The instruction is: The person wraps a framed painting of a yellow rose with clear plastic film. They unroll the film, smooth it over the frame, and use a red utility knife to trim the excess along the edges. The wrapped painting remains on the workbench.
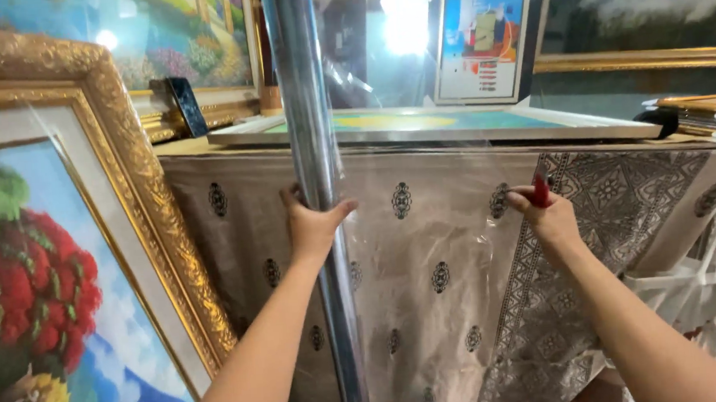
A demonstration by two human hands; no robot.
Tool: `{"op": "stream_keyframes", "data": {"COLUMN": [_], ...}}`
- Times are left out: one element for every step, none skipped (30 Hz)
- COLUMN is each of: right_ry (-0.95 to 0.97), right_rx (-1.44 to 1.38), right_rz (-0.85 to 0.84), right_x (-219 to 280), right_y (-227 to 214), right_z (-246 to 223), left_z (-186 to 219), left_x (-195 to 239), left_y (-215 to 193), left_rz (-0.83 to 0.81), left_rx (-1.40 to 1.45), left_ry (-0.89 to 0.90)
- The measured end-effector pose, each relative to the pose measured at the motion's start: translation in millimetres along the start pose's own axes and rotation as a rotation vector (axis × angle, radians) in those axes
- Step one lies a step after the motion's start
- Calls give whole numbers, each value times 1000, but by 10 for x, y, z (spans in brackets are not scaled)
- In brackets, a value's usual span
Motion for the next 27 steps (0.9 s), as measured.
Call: {"op": "stream_keyframes", "data": {"right_ry": [-50,-56,-158,-260,-261,-237,-212,-213,-196,-179,-181,-151,-116,-113,-83,-53,-55,49,151,149,138,127,124,214,302,299,200], "right_rx": [-36,-38,48,134,133,154,179,180,208,235,233,216,198,194,189,184,182,157,130,128,125,123,121,2,-115,-115,-178], "right_rz": [23,27,28,28,30,41,52,55,52,50,51,79,107,108,134,159,162,148,132,137,149,162,164,134,100,99,20], "right_x": [-20,-149,-263,-369,-400,-434,-464,-487,-519,-549,-534,-522,-489,-511,-539,-565,-482,-402,-313,-371,-421,-469,-412,-344,-272,-236,-220], "right_y": [-24,-155,-274,-388,-369,-356,-360,-372,-360,-348,-339,-353,-363,-371,-390,-409,-450,-487,-522,-562,-612,-661,-643,-593,-527,-525,-471], "right_z": [-34,-13,-56,-96,-162,-212,-262,-245,-219,-194,-216,-218,-202,-138,-63,12,-219,-374,-532,-517,-502,-487,-520,-483,-450,-396,-406], "left_z": [-67,-141,-212,-283,-287,-318,-351,-346,-373,-400,-331,-248,-167,-146,-128,-107,-84,-92,-96,-130,-230,-332,-297,-185,-80,-36,-25], "left_x": [-47,-89,-126,-162,-176,-191,-192,-187,-191,-193,-176,-156,-128,-124,-112,-98,-112,-104,-95,-129,-127,-121,-89,-63,-28,53,78], "left_y": [12,-5,-12,-20,-34,-30,-13,-28,-52,-78,-116,-124,-144,-144,-111,-79,-115,-89,-64,-68,-45,-32,3,53,86,142,111], "left_rz": [41,41,13,-15,-15,-41,-68,-69,-76,-83,-82,-123,-167,-169,-224,-280,-281,-366,-452,-455,-502,-549,-549,-571,-589,-588,-429], "left_rx": [19,23,72,121,121,135,150,152,116,79,80,133,181,177,216,255,256,254,251,252,161,70,71,208,346,349,326], "left_ry": [33,39,58,77,80,43,4,5,-35,-76,-73,-56,-39,-37,-44,-52,-48,-104,-159,-154,-222,-290,-285,-200,-115,-112,-132]}}
Point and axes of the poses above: each hand's wrist, its own x-axis away from the middle knuckle, its own y-axis out of the palm, z = x × y, the point moved 7 cm from there along -x, towards the middle knuckle, and after that the axes turned 2 degrees about -x, right-handed, at the moved point
